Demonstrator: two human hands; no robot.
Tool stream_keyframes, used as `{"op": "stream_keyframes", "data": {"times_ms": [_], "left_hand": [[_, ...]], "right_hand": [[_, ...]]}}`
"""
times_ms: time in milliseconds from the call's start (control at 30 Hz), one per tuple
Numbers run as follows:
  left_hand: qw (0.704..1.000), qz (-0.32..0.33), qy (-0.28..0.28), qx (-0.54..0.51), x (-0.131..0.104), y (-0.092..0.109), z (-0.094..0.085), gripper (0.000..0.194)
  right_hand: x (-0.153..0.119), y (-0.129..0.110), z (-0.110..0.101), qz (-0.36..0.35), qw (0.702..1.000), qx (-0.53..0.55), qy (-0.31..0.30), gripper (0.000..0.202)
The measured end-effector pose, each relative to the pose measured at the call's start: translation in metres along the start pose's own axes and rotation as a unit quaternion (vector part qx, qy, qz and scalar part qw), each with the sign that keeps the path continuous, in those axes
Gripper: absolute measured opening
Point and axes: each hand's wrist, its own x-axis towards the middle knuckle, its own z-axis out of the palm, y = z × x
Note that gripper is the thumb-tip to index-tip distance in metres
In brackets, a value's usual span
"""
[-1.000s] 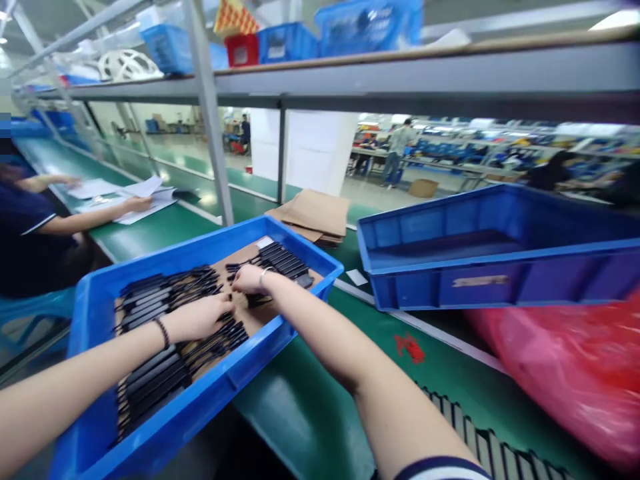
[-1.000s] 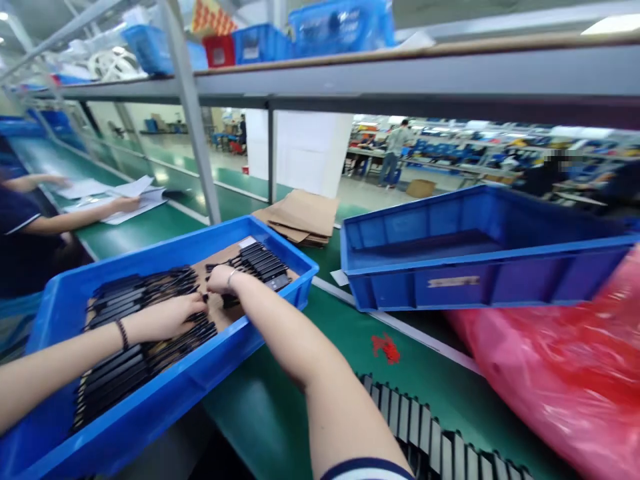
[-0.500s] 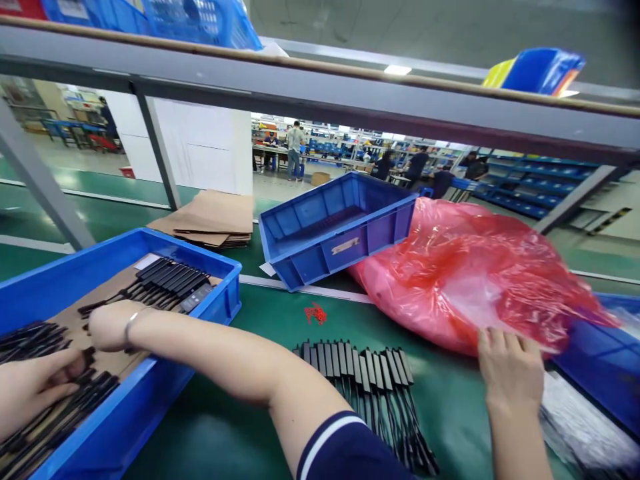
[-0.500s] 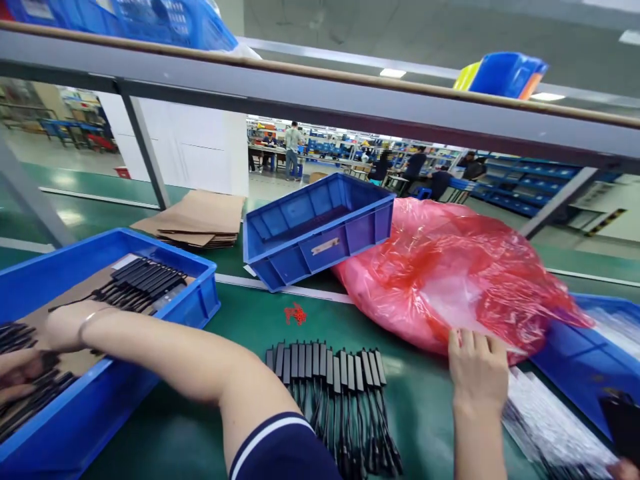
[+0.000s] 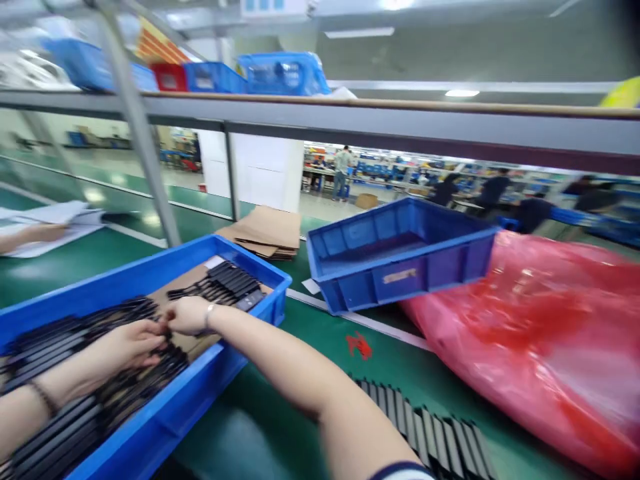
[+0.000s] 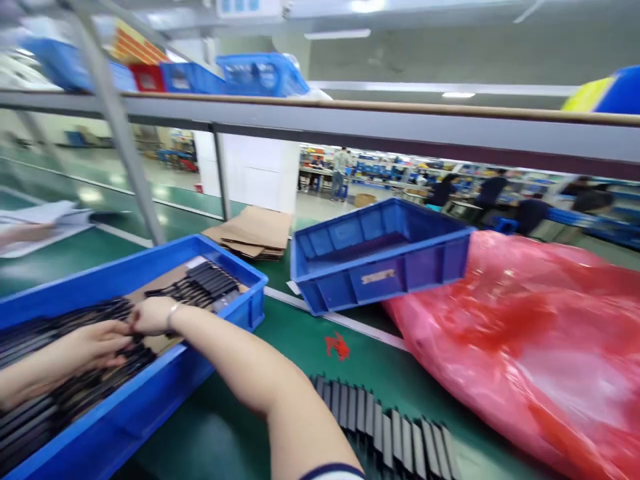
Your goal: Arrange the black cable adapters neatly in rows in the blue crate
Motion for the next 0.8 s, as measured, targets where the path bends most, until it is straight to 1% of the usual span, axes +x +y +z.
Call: {"op": "stream_keyframes", "data": {"times_ms": [33,67,133,200,333,433,500,667,800], "left_hand": [[1.0,0.007,-0.012,-0.017,-0.004,0.003,0.003,0.053],[0.999,0.012,-0.015,-0.026,-0.007,0.005,0.004,0.049],[0.998,0.036,-0.018,-0.05,-0.01,0.006,0.005,0.043],[0.997,0.051,-0.023,-0.06,-0.012,0.004,0.005,0.039],[0.997,0.052,-0.007,-0.055,-0.011,0.001,0.006,0.032],[0.997,0.052,0.005,-0.058,-0.01,0.0,0.007,0.03],[0.996,0.059,0.005,-0.064,-0.009,-0.001,0.006,0.03],[0.994,0.075,0.005,-0.078,-0.01,-0.002,0.004,0.032],[0.996,0.074,0.014,-0.056,-0.012,-0.001,0.004,0.025]], "right_hand": [[-0.001,0.002,0.001,-0.032,0.999,0.013,-0.003,0.016],[0.0,0.004,0.003,-0.037,0.999,0.025,0.002,0.019],[0.003,0.008,0.007,-0.041,0.998,0.031,0.02,0.019],[0.006,0.011,0.012,-0.04,0.998,0.042,0.037,0.015],[0.009,0.014,0.019,-0.047,0.996,0.061,0.046,0.009],[0.011,0.016,0.021,-0.039,0.996,0.063,0.048,0.01],[0.012,0.017,0.023,-0.028,0.996,0.065,0.049,0.01],[0.014,0.02,0.024,-0.026,0.996,0.07,0.052,0.008],[0.012,0.019,0.023,-0.022,0.992,0.116,0.045,0.011]]}}
